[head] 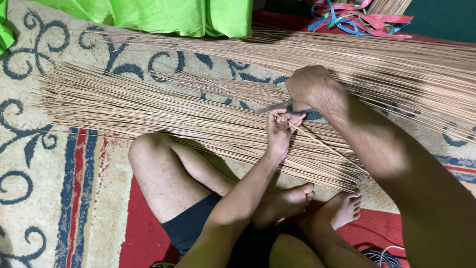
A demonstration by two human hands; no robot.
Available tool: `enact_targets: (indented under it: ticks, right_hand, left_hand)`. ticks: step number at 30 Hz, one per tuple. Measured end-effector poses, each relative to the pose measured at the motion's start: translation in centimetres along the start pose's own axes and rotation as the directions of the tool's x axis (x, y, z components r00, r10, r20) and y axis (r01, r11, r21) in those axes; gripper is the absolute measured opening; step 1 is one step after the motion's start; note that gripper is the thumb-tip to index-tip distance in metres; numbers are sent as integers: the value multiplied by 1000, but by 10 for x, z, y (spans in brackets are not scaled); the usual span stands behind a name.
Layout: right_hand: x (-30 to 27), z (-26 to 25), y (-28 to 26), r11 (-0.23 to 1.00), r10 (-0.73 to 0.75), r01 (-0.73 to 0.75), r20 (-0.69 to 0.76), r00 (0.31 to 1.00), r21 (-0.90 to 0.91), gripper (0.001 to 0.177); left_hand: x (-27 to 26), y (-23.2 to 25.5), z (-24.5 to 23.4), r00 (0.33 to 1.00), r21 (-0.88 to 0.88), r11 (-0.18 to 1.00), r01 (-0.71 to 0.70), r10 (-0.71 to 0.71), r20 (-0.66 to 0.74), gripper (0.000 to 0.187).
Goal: Cutting and bundling thin wooden sticks to prepare them for craft assembly
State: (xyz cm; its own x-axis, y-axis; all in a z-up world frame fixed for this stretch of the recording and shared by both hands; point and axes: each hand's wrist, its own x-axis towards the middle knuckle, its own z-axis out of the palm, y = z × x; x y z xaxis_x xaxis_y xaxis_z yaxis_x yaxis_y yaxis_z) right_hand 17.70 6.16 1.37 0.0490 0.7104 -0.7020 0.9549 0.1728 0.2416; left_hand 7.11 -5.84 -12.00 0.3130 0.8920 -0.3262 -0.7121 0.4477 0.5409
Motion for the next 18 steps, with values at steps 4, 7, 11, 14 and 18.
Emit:
enact_targets:
  ticks: [4,7,11,14,18]
  right_hand:
    - [-13,-8,-4,998,-44,46,-48,998,31,27]
    - [-14,15,16,990,-20,34,-111,994,133,34]
    - [-12,65,62,935,49,13,-166,985,355,34]
    - [-22,114,79,892,72,11,-165,984,453,37]
    - [-7,182,90,836,224,-76,-213,951,544,38]
  left_hand:
    - [5,1,1,1000,-6,1000,9,-9,0,23]
    - [8,7,-1,1000,-4,1000,-12,12,4,23]
    - [9,11,-13,1000,-11,1000,-28,28,14,23]
    - [9,13,-20,999,-3,1000,-31,31,19,22]
    - [8,11,-25,999,13,999,-31,30,25,22]
